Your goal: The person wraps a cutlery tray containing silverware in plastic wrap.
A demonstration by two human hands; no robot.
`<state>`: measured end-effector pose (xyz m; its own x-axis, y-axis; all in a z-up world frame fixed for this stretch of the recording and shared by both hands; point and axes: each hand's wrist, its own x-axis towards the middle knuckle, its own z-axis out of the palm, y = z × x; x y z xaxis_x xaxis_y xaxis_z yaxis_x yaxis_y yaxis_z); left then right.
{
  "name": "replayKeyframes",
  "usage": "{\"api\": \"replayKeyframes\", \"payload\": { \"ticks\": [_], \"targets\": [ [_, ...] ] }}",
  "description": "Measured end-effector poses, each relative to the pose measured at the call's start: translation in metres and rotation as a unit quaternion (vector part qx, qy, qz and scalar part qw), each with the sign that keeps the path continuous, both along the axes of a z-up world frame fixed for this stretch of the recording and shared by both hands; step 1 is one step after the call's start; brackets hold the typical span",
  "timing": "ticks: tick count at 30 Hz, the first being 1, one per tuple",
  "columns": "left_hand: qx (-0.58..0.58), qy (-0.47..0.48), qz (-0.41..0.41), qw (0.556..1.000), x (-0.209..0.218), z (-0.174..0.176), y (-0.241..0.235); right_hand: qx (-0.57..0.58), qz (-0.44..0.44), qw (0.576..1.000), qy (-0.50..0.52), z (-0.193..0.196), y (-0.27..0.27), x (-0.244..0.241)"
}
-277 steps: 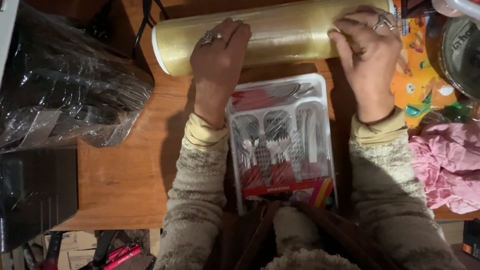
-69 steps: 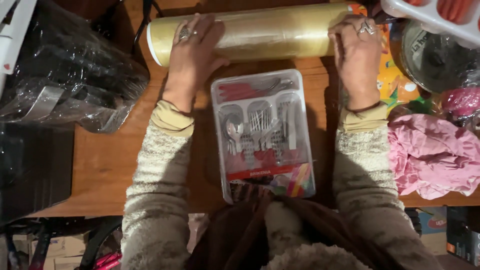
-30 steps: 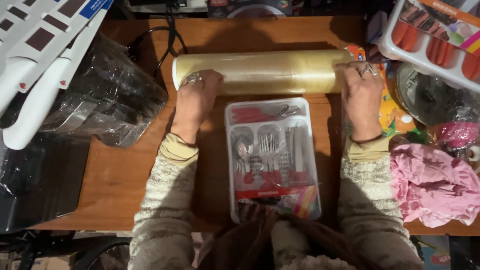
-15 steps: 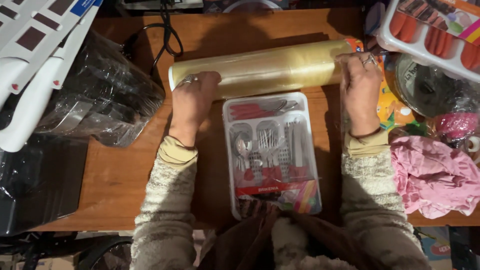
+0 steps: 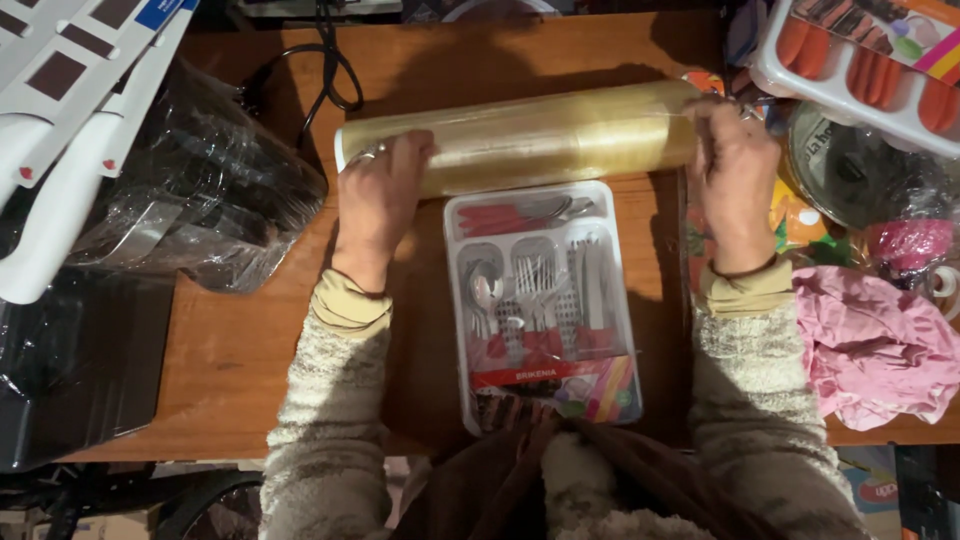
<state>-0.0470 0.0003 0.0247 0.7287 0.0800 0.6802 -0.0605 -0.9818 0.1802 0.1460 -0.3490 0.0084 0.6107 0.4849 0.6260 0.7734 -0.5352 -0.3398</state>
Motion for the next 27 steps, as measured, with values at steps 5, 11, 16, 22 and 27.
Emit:
{"api": "replayKeyframes", "payload": {
  "ticks": [5,11,16,22,27],
  "targets": [
    [-0.027,-0.003,-0.027,0.999,0.002,0.012,0.001,-0.009,-0.02,1.0,0.006,0.003,-0.002,0.003],
    [-0.049,-0.023,-0.039,0.998,0.012,0.02,0.006,-0.031,-0.026,0.999,-0.03,0.007,0.0,0.008],
    [-0.022,-0.033,-0.015,0.999,0.023,0.023,0.011,-0.004,-0.008,0.999,-0.042,0.011,0.004,0.014],
    [0.009,-0.059,-0.013,0.998,0.039,0.028,0.021,0.012,-0.008,1.0,-0.008,0.029,0.016,0.019],
    [0.051,-0.058,0.05,0.996,0.046,0.03,0.023,0.023,-0.017,0.999,-0.044,0.043,0.021,0.015]
  ]
}}
